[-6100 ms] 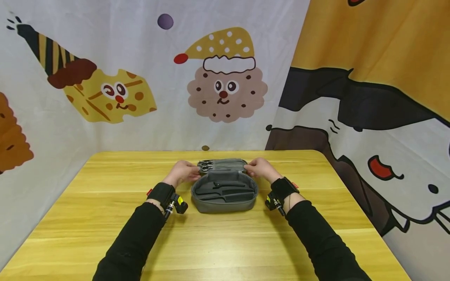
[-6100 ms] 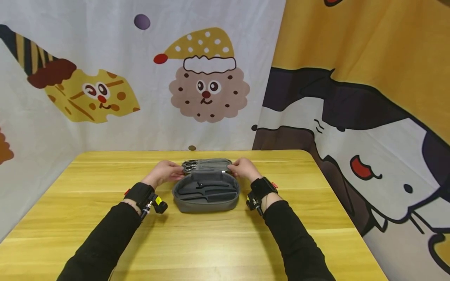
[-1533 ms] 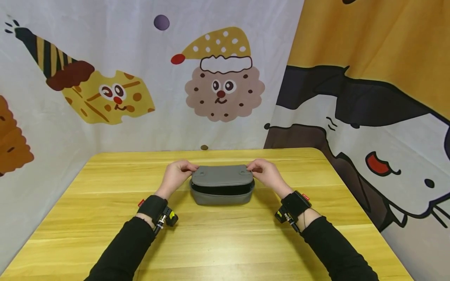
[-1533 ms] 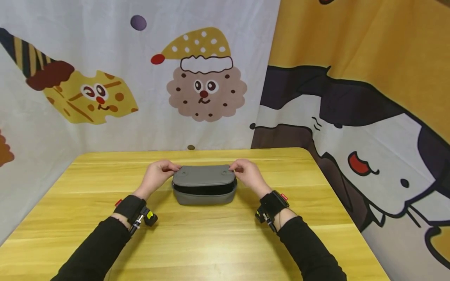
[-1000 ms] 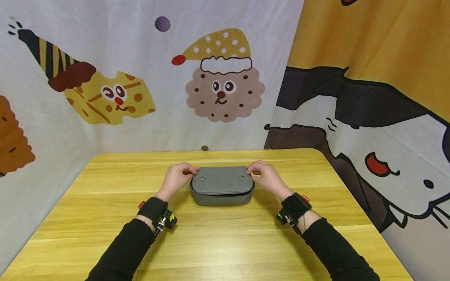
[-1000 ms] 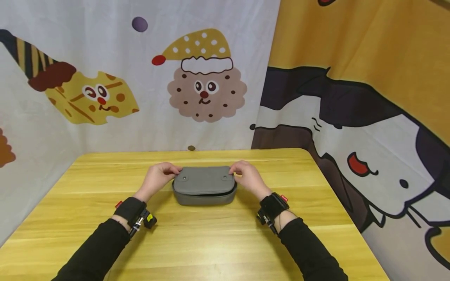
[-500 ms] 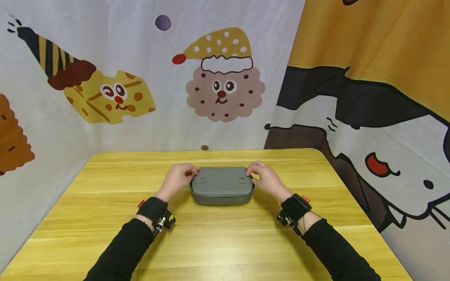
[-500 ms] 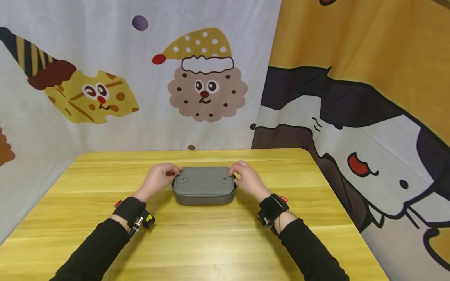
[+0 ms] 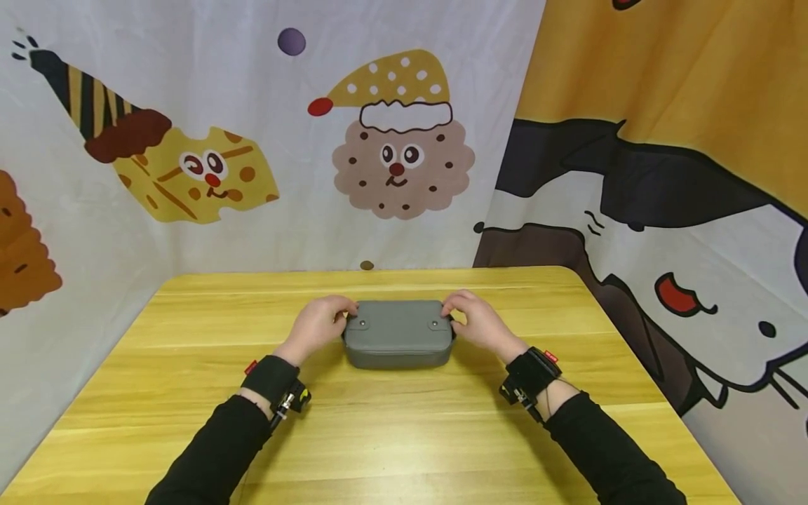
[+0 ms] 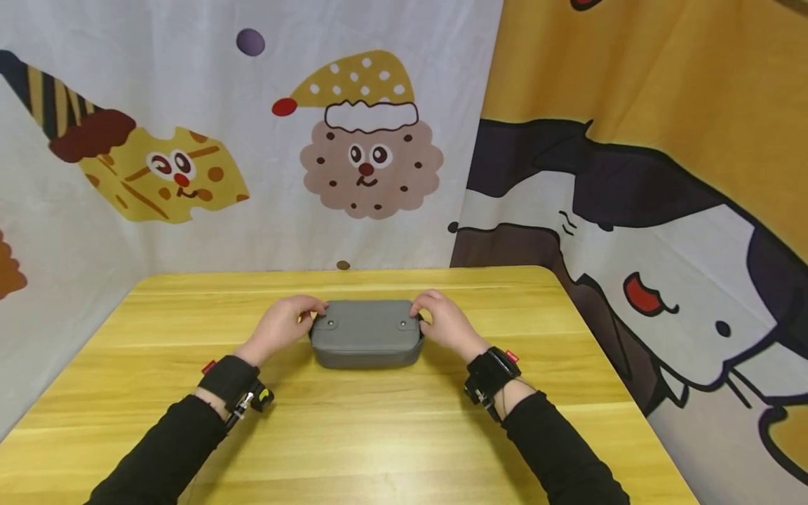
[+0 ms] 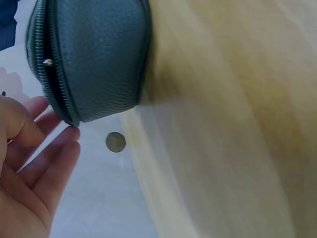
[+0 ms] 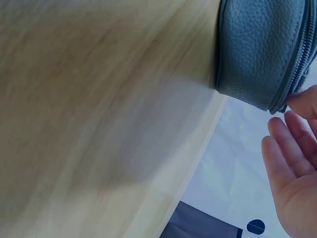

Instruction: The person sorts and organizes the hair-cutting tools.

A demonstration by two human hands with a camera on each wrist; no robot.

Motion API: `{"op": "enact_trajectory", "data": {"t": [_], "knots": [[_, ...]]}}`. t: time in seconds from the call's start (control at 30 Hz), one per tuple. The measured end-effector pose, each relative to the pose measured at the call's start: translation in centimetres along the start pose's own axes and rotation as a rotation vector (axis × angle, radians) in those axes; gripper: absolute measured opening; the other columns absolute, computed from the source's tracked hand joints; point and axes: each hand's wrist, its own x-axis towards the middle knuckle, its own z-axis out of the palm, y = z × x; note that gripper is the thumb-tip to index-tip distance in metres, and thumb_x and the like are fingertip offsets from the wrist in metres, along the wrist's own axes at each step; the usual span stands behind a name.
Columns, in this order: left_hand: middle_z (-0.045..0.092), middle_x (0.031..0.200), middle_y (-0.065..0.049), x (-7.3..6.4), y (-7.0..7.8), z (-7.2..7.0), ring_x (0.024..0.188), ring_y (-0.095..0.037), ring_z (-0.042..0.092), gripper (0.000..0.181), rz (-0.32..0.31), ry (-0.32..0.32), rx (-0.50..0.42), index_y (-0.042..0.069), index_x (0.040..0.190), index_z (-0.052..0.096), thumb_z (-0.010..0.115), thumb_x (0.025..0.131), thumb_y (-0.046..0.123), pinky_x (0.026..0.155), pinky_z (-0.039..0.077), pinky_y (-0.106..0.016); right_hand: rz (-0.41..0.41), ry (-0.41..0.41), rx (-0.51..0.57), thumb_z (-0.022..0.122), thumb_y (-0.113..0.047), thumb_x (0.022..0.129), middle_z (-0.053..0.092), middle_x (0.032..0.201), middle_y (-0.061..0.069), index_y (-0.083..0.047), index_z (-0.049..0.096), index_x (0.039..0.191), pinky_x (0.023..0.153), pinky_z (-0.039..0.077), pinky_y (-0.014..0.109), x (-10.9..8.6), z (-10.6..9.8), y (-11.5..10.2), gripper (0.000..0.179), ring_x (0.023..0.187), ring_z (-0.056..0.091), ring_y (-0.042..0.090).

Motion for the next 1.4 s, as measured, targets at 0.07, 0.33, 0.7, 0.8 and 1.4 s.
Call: {"op": "enact_trajectory", "data": {"t": [0.07, 0.33, 0.7, 0.8, 1.4], "knots": [[0.071, 0.110, -0.012, 0.0, 0.2, -0.2, 0.097, -0.029, 0.067, 0.021, -0.007, -0.011, -0.001, 0.006, 0.101, 0.074, 0.059, 0.091, -0.005, 0.076, 0.053, -0.040, 0.001, 0.003, 0.009, 0.071, 0.007, 0.085, 0.062, 0.115, 0.009, -0.007, 0.069, 0.100, 0.094, 0.050, 0.043, 0.0, -0.1, -0.1, 0.022, 0.108, 0.059, 0.028], [0.071, 0.107, -0.010, 0.5, 0.6, -0.7, 0.096, -0.027, 0.067, 0.018, -0.007, -0.038, 0.008, 0.006, 0.104, 0.074, 0.060, 0.094, 0.001, 0.081, 0.055, -0.043, 0.017, -0.011, -0.012, 0.068, -0.003, 0.092, 0.066, 0.113, 0.010, -0.006, 0.070, 0.109, 0.094, 0.050, 0.043, 0.3, -0.7, -0.2, 0.017, 0.108, 0.061, 0.028], [0.067, 0.114, -0.015, 1.6, 3.3, -1.2, 0.104, -0.031, 0.064, 0.035, 0.133, -0.145, 0.023, -0.001, 0.121, 0.067, 0.071, 0.092, 0.019, 0.090, 0.052, -0.044, 0.059, -0.004, -0.030, 0.066, -0.005, 0.094, 0.065, 0.119, 0.015, -0.002, 0.068, 0.119, 0.094, 0.050, 0.046, 0.7, -1.9, -0.1, 0.025, 0.111, 0.060, 0.034], [0.064, 0.122, -0.016, 2.0, 4.1, -1.0, 0.110, -0.032, 0.061, 0.053, 0.141, -0.214, 0.052, -0.001, 0.129, 0.062, 0.075, 0.089, 0.032, 0.094, 0.050, -0.045, 0.059, -0.009, -0.039, 0.067, -0.006, 0.094, 0.065, 0.121, 0.016, -0.002, 0.068, 0.120, 0.095, 0.050, 0.046, 0.8, -2.1, -0.1, 0.026, 0.111, 0.060, 0.034], [0.020, 0.161, -0.019, 4.2, 7.3, 0.9, 0.147, -0.040, 0.017, 0.132, 0.058, -0.477, 0.314, 0.013, 0.159, 0.021, 0.088, 0.057, 0.065, 0.115, 0.013, -0.064, 0.038, -0.024, -0.063, 0.065, -0.009, 0.096, 0.063, 0.124, 0.017, -0.001, 0.064, 0.126, 0.099, 0.047, 0.047, 1.8, -2.9, 0.1, 0.031, 0.115, 0.058, 0.035]]}}
